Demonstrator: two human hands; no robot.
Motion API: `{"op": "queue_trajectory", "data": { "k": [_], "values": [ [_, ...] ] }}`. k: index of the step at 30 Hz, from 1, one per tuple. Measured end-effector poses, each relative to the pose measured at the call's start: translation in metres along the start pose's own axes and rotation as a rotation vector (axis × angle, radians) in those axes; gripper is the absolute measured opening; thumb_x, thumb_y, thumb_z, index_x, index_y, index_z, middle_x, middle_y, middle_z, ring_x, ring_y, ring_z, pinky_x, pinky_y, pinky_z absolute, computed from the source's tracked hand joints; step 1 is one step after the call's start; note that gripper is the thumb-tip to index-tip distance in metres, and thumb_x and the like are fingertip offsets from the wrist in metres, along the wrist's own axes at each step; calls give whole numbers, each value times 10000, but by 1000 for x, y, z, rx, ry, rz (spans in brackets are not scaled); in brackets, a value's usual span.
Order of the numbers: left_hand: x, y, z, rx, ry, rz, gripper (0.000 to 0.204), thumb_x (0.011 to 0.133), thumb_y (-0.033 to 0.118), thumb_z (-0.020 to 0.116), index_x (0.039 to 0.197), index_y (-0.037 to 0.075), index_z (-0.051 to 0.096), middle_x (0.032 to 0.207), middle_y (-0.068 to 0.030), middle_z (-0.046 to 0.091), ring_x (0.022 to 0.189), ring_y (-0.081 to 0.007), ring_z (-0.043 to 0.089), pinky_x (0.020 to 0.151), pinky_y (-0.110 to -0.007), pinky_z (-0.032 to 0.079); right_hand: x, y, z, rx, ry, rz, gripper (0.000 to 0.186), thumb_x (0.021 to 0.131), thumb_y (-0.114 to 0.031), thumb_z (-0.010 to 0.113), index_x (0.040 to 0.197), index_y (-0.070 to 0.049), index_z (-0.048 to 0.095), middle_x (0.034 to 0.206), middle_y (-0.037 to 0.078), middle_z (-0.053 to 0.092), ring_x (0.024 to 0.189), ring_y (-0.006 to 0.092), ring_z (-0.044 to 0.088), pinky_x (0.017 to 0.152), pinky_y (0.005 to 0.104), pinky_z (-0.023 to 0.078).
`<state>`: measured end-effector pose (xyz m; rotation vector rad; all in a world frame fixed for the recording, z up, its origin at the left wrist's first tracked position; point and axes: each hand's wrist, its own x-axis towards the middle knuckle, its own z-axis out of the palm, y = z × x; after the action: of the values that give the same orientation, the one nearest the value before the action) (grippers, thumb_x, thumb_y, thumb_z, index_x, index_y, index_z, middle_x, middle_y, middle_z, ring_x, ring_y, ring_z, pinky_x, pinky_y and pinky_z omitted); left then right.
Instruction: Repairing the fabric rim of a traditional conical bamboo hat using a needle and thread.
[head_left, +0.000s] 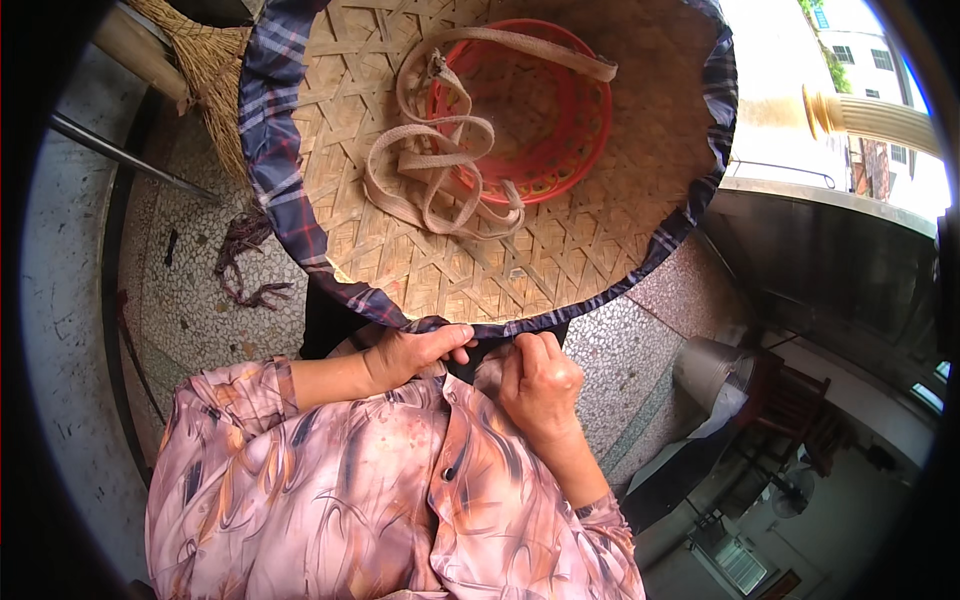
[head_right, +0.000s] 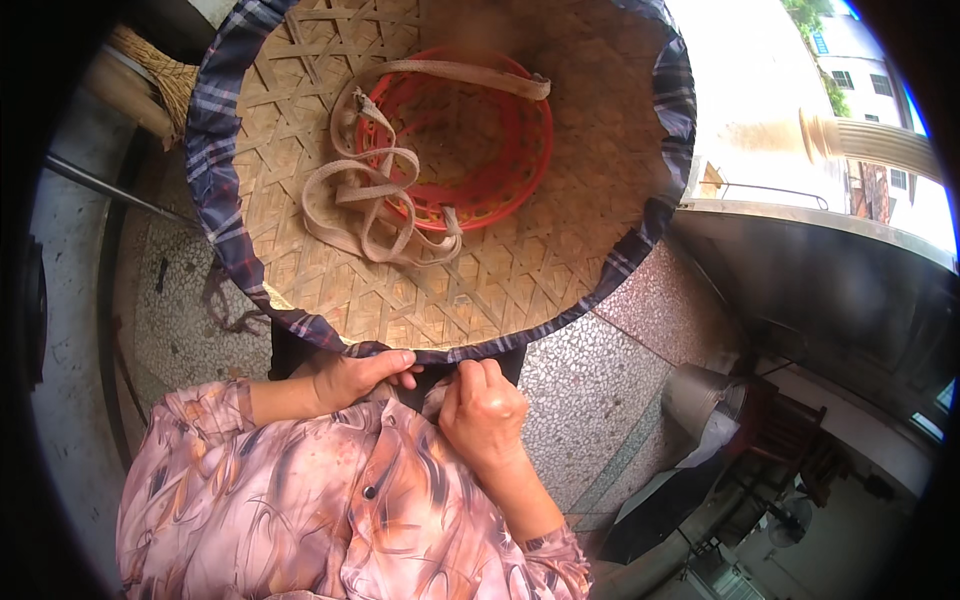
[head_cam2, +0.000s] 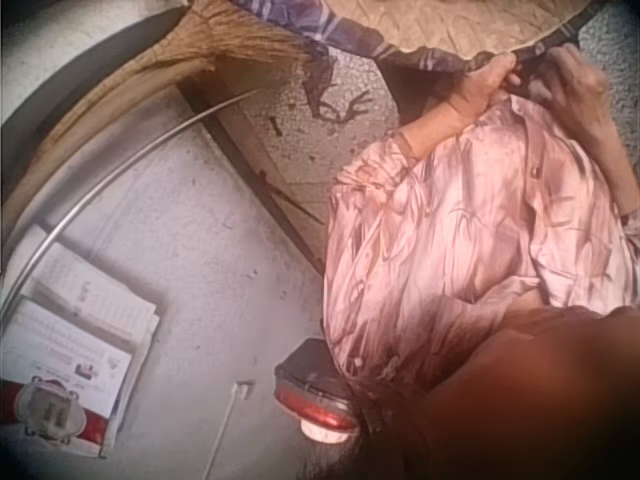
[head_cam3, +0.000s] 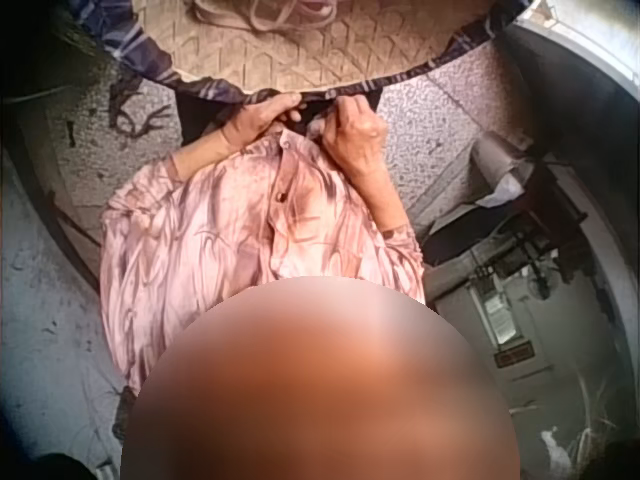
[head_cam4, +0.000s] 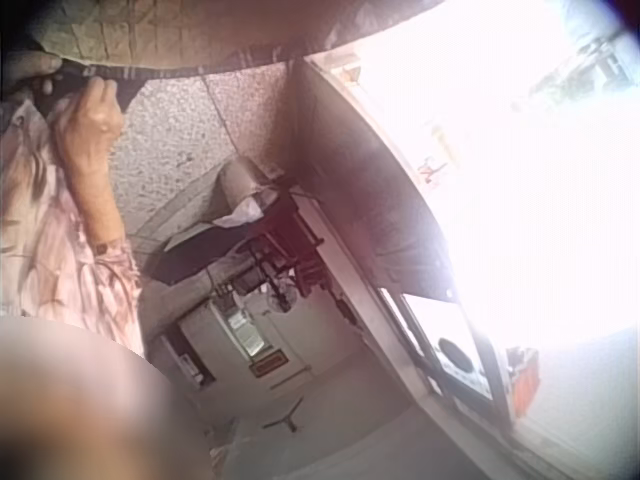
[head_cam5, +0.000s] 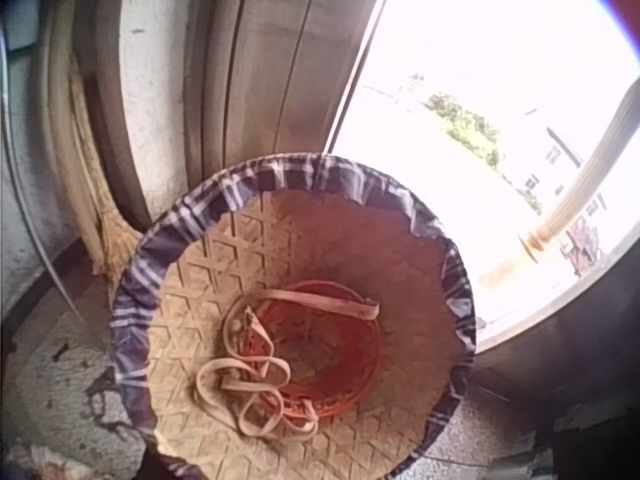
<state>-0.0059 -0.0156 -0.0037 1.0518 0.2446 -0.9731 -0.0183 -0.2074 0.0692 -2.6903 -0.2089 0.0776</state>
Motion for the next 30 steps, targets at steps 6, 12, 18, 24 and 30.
{"op": "queue_trajectory", "data": {
  "k": [6,12,18,24,30],
  "values": [
    [3,-5,0,-1,18,39,282,975,256,570,1019,10,701,836,-29,694,792,-92,635,714,-244,509,4,-1,9,5,24,2,66,777,0,614,826,-21,575,733,150,565,588,327,585,511,394,482],
    [5,-4,-1,1,22,24,278,970,252,572,1008,9,702,822,-29,696,795,-103,641,721,-255,515,8,-2,2,-51,-21,49,86,793,-29,623,873,-15,594,750,149,577,629,334,604,537,392,497],
    [5,-8,-3,70,30,90,307,972,284,562,1013,15,705,814,-30,695,782,-101,629,705,-253,504,30,-6,-31,-69,-184,98,108,803,-84,652,899,-45,623,821,141,609,728,339,630,630,432,516],
    [5,-6,0,94,25,95,319,959,304,574,1023,21,706,815,-33,698,772,-100,627,704,-250,496,46,3,-20,-33,-219,73,80,832,-120,633,803,-48,615,798,187,616,694,379,630,619,451,513],
    [10,-14,0,136,56,123,315,937,332,599,942,38,714,766,-11,681,674,-94,598,613,-263,476,65,5,-27,-36,-361,96,110,801,-129,622,766,-31,657,778,185,658,729,390,652,663,460,521]
  ]
}}
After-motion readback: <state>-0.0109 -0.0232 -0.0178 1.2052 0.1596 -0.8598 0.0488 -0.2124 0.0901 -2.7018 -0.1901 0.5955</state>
